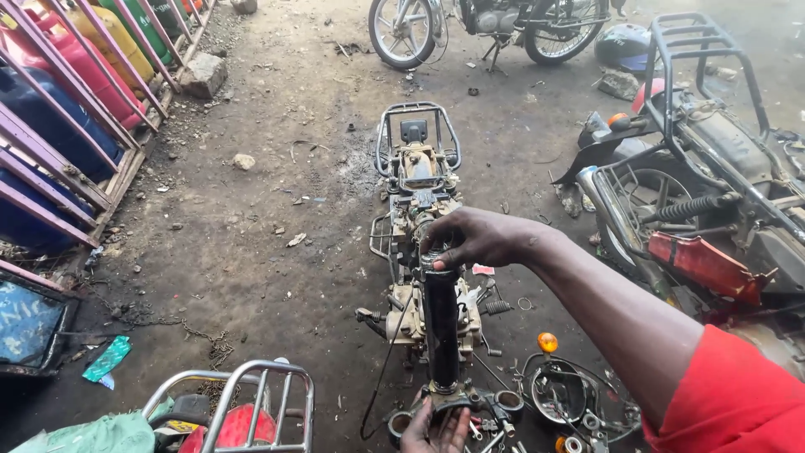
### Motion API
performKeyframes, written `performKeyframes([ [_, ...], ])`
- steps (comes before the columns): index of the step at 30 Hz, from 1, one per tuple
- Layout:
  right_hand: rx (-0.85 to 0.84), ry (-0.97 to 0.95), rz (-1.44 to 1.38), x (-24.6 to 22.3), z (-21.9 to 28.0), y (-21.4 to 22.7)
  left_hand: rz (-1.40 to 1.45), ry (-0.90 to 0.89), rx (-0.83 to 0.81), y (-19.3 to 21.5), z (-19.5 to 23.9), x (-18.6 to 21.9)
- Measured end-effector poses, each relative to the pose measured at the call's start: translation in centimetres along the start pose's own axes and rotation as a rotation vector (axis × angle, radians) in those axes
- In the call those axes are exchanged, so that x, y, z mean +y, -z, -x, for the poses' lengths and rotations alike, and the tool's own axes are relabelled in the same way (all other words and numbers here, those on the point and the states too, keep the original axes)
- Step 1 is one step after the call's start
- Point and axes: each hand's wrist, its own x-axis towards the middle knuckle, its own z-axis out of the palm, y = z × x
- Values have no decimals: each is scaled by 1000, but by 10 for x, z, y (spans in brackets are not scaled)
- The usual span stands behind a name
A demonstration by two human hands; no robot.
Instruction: The person holds a black cylindrical motorcycle part and repeatedly inserts and removes a small metal ring at its top. The person manipulates the ring with fingers while keeping the cylinder steady. The scene shows a cluttered outdoor repair area with motorcycle frames and tools on the ground.
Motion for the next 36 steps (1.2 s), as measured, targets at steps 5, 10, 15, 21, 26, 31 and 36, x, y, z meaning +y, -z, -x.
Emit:
performKeyframes([
  [5,121,-320,277,-37,-6,-11,-277,-74,11,-8,23,6],
  [10,36,-231,219,-30,-5,-1,-441,-352,-119,-16,56,2],
  [15,-34,158,111,-7,-10,11,-266,-160,-17,-38,100,-4],
  [21,11,-155,398,-46,-11,1,-86,-180,-46,-57,116,-36],
  [26,-5,-172,478,-25,-9,19,-114,-229,-53,-66,83,-52],
  [31,-38,-190,543,-47,-11,10,-139,-279,-38,-62,69,-54],
  [36,-63,-231,632,-38,-25,3,-169,-303,-45,1,-108,-63],
])
